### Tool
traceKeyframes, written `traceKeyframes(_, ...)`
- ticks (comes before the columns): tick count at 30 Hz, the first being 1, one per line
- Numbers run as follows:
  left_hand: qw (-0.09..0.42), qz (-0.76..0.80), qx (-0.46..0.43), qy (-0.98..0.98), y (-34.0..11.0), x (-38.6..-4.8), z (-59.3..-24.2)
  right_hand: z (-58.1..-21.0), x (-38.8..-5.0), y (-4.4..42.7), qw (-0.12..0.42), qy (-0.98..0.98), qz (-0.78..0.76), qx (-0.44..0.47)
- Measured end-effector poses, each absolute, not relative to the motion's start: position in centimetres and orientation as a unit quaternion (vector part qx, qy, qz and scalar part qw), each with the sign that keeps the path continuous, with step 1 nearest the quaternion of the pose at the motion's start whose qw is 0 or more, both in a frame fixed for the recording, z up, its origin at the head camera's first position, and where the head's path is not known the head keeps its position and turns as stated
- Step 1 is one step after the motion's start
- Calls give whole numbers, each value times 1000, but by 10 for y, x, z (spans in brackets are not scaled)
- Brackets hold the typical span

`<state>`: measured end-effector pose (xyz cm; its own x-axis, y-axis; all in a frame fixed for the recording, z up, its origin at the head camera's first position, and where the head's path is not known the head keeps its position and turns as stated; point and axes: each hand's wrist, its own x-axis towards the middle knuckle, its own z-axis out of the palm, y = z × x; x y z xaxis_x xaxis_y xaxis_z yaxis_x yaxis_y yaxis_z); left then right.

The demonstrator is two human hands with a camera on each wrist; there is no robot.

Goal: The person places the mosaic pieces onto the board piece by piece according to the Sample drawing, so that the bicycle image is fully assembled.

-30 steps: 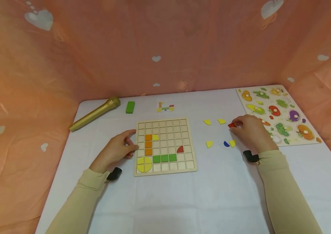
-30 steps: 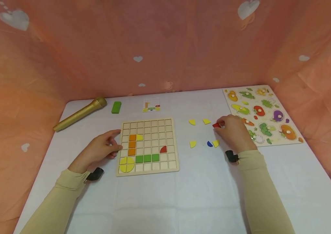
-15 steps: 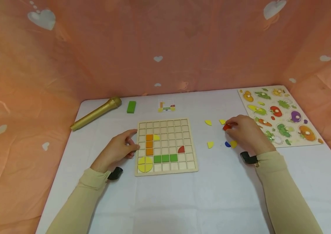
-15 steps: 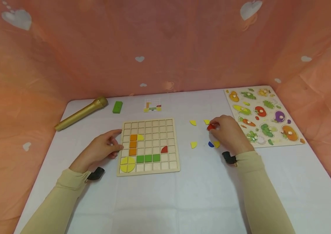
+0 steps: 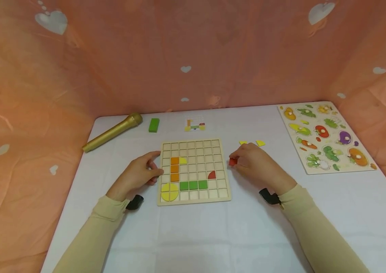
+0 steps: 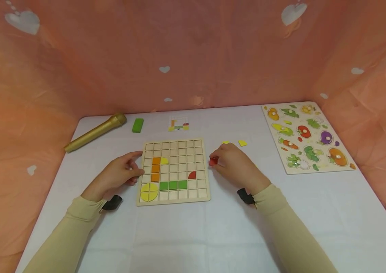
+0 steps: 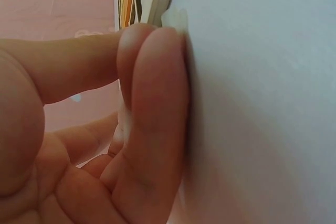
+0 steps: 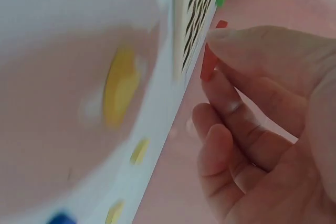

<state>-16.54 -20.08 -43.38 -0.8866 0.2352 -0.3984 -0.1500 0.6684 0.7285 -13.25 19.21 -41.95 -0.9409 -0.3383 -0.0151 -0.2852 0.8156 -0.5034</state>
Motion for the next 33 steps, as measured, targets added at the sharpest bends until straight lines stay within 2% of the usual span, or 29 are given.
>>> traceKeyframes(10,238,414,28,878,-199,-165,-434,-430,-121,162,17,944,-218,-248)
traceKeyframes(22,235,403,32,884,-201,-166,-434,-430,-118,157,21,943,-216,-253)
traceKeyframes(33,234,402,40,884,-201,-166,-435,-428,-116,155,47,945,-215,-243)
